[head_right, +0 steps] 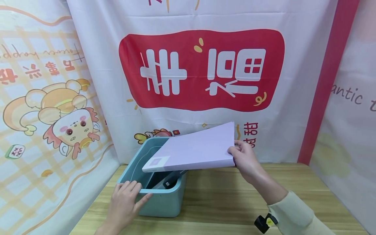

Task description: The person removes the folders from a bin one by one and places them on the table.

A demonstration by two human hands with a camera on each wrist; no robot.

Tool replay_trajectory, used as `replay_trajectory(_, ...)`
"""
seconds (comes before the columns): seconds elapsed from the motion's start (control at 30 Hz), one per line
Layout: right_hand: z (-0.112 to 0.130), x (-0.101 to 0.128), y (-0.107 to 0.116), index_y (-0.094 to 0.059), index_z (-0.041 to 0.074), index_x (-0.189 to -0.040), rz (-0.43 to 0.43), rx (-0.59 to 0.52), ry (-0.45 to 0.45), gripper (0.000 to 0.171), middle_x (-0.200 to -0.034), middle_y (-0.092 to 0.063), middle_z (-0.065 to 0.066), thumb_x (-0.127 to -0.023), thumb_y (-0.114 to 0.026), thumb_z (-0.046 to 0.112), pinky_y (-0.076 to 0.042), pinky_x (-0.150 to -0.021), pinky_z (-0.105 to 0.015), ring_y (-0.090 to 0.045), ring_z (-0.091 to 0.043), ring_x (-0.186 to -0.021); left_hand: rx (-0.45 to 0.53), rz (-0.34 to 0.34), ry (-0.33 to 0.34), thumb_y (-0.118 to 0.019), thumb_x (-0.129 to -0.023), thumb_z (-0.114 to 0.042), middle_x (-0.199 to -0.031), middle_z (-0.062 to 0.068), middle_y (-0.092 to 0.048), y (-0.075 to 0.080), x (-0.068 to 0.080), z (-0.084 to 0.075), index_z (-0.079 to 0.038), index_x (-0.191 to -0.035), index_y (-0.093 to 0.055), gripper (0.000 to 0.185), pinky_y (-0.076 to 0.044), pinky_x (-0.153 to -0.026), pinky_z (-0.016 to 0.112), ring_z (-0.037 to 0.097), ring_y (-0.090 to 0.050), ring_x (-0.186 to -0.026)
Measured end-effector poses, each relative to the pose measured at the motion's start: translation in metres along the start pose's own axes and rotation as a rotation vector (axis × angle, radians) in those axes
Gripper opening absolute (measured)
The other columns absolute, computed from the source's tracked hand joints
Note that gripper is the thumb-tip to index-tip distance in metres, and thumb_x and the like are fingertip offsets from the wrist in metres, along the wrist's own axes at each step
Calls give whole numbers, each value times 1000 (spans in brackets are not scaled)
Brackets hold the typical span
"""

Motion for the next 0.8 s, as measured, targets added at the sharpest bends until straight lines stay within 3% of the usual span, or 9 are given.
replay_trajectory(0.8,-5,5,17,-9,-13,-155,21,-22,-56,61,-156,-24,-32,-109,-39,14,-55,-86,-28,-58,-15,-108,-9,11,-1,-62,-93,-66,-73,-15,-40,-2,0,2,-25,-79,-54,44,-45,-80,43,10,-40,-71)
Point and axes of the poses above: each hand's wrist, its own x-axis away from the middle knuckle, its own y-axis out of the back of the hand, z = x × y, the point moved 1 cm from there along -x, towards the middle knuckle
